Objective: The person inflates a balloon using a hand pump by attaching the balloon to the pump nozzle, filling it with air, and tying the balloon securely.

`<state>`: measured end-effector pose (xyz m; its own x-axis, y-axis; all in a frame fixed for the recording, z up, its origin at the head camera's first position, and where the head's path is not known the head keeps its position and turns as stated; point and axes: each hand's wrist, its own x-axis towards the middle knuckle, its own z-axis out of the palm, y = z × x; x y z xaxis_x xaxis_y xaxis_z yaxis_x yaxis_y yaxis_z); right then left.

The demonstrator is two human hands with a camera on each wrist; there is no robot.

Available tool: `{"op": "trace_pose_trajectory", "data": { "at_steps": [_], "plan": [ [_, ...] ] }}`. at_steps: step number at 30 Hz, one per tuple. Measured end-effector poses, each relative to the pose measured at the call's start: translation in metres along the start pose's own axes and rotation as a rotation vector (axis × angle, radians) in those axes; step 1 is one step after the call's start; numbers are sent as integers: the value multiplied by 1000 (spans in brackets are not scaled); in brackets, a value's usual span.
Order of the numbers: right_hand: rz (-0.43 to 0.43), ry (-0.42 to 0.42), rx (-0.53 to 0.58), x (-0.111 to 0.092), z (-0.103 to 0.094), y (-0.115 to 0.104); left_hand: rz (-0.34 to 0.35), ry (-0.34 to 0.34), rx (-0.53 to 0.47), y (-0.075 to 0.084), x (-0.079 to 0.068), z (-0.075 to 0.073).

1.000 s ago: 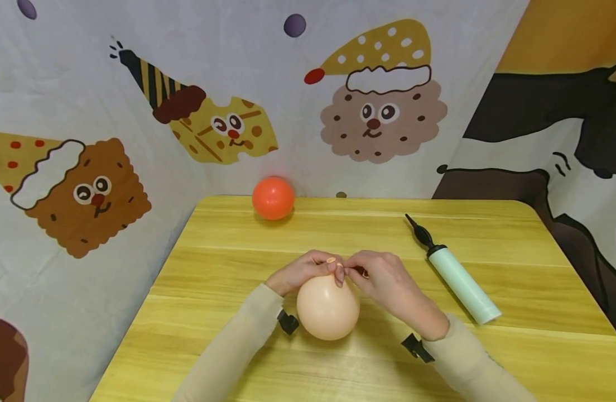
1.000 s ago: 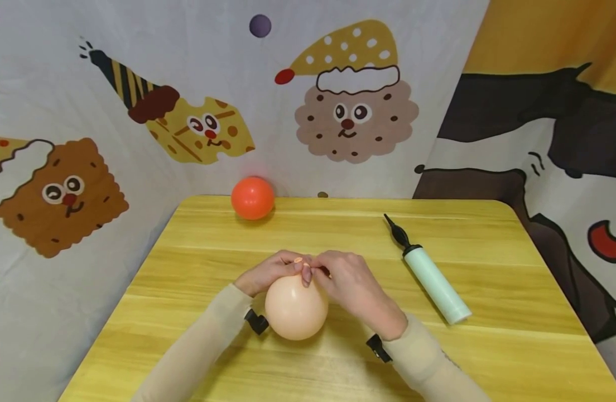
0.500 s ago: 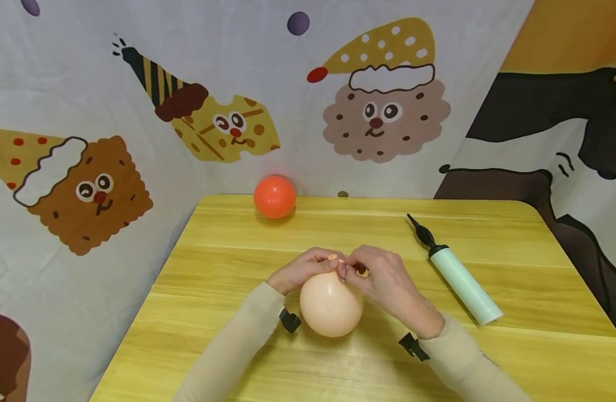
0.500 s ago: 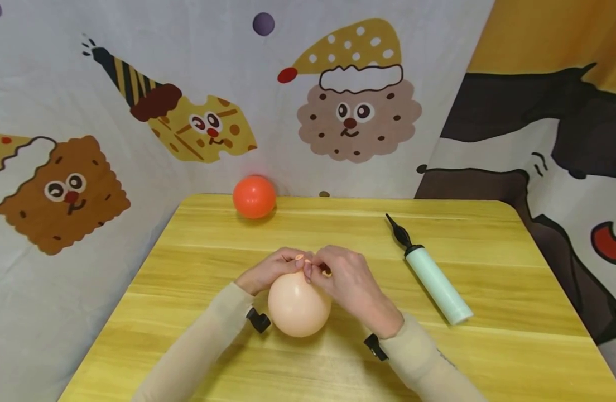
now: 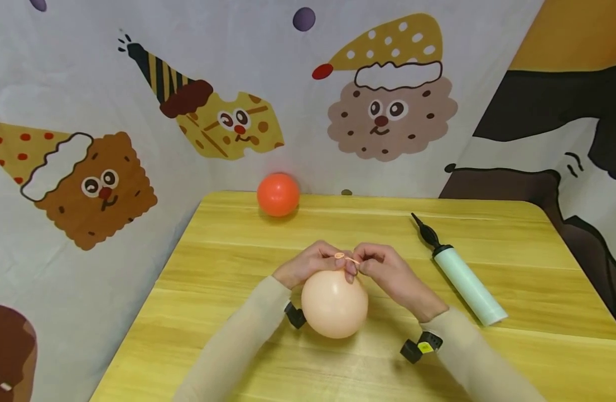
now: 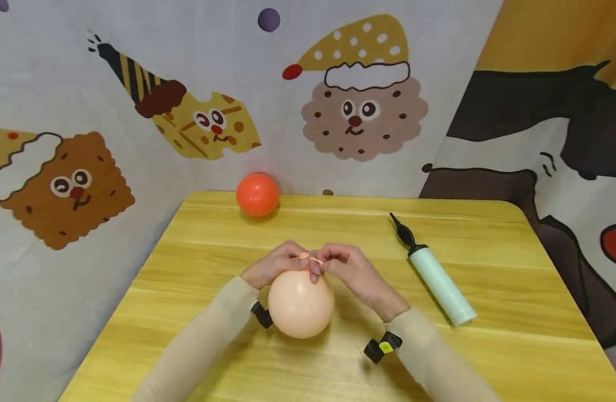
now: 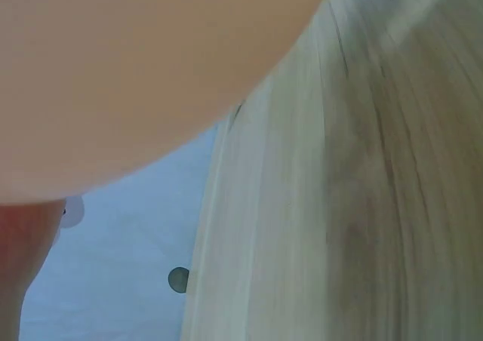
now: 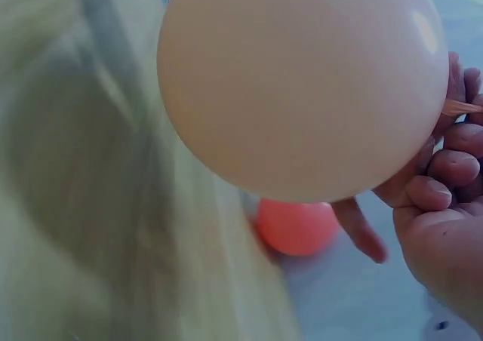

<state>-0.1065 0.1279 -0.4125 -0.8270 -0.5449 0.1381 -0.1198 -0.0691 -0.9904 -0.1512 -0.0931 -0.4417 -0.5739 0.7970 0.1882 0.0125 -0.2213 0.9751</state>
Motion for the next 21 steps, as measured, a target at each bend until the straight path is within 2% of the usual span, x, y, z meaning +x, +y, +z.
{"op": "trace_pose_trajectory", "data": {
  "at_steps": [3, 6, 10, 16, 19, 21],
  "plan": [
    [32, -80, 192, 3, -5, 3, -31, 49, 31, 3, 1, 1],
    [47, -85, 253, 6, -10, 5, -72, 121, 80, 5, 4, 3],
    [71, -54, 252, 6, -16, 7, -115, 239, 101, 6, 8, 7],
    [101, -19, 247, 6, -22, 8, -143, 409, 32, 5, 13, 11],
    [117, -22, 192, 6, -22, 9, -159, 468, -4, 5, 12, 11],
    [107, -38, 127, 6, -22, 8, -157, 481, -18, 6, 11, 11]
  ]
}}
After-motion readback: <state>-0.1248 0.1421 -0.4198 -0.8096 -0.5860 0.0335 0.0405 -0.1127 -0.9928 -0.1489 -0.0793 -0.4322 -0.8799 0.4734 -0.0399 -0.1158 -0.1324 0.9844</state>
